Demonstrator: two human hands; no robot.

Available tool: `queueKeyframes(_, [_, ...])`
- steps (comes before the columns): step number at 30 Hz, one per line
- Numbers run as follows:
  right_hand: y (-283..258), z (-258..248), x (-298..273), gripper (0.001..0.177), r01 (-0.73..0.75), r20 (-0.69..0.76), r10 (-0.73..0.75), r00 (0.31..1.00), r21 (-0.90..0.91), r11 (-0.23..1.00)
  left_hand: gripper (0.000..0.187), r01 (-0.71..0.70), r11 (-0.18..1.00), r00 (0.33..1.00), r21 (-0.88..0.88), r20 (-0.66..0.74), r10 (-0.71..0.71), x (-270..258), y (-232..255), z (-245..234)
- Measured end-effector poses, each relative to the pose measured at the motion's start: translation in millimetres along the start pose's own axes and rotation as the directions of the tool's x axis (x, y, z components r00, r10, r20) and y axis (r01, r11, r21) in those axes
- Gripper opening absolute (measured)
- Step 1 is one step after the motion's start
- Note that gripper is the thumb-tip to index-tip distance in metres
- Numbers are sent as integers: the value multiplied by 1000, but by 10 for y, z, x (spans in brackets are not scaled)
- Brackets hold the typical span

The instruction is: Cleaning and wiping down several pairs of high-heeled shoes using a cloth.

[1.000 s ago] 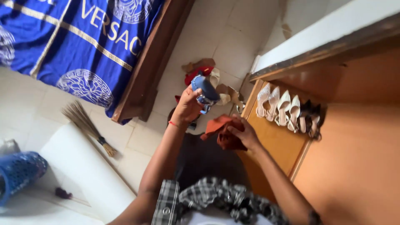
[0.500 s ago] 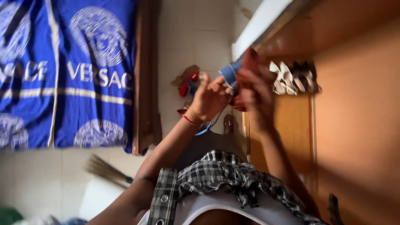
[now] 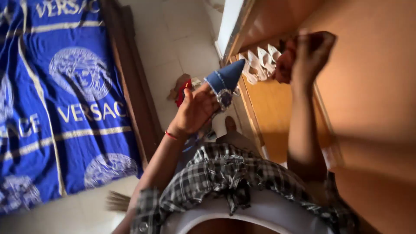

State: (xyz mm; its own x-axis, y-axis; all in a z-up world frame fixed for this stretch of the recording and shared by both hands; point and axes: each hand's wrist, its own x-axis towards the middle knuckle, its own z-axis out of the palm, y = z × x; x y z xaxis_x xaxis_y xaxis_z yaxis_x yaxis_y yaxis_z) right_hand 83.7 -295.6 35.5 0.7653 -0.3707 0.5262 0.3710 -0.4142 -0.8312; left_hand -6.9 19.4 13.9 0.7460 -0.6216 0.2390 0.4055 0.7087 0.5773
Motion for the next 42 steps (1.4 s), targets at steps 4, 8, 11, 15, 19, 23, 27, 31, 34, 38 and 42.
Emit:
queueKeyframes(4, [-32,49,5,22,16,135,-29,990,102,995,97,-64,985,987,162,-133,86,222,-170,-27])
queueKeyframes(8, [-526,477,-276,19,169,324,-209,923,148,974,94,-54,979,982,196,-167,87,417,-489,-140])
queueKeyframes(11, [-624,669,-339,22,280,440,-341,830,201,939,86,-88,994,941,59,-322,102,500,-512,-173])
queueKeyframes(15, [-135,499,192,24,-108,588,-177,789,416,903,95,56,598,951,800,-226,213,447,-575,-45])
queueKeyframes(19, [922,-82,741,25,275,299,-212,931,-189,942,99,99,353,938,930,-206,279,600,-190,428])
queueKeyframes(23, [-71,41,557,33,138,335,-237,912,293,946,97,182,416,915,891,-309,260,683,-403,284])
queueKeyframes(27, [-511,387,57,35,477,414,-468,780,91,874,99,34,669,913,742,-296,282,918,-805,-132])
queueKeyframes(31, [-336,317,-27,37,525,592,-477,650,104,845,100,-12,786,895,618,-344,283,945,-850,-38])
queueKeyframes(34, [63,285,98,26,471,541,-527,655,252,845,101,-174,910,896,377,-322,305,905,-746,199])
queueKeyframes(38, [468,298,209,21,-641,705,290,647,297,708,97,-263,955,859,134,-418,295,868,-630,174])
queueKeyframes(42, [-325,387,405,28,-38,595,-215,774,384,923,89,-377,920,846,106,-365,389,906,-459,68])
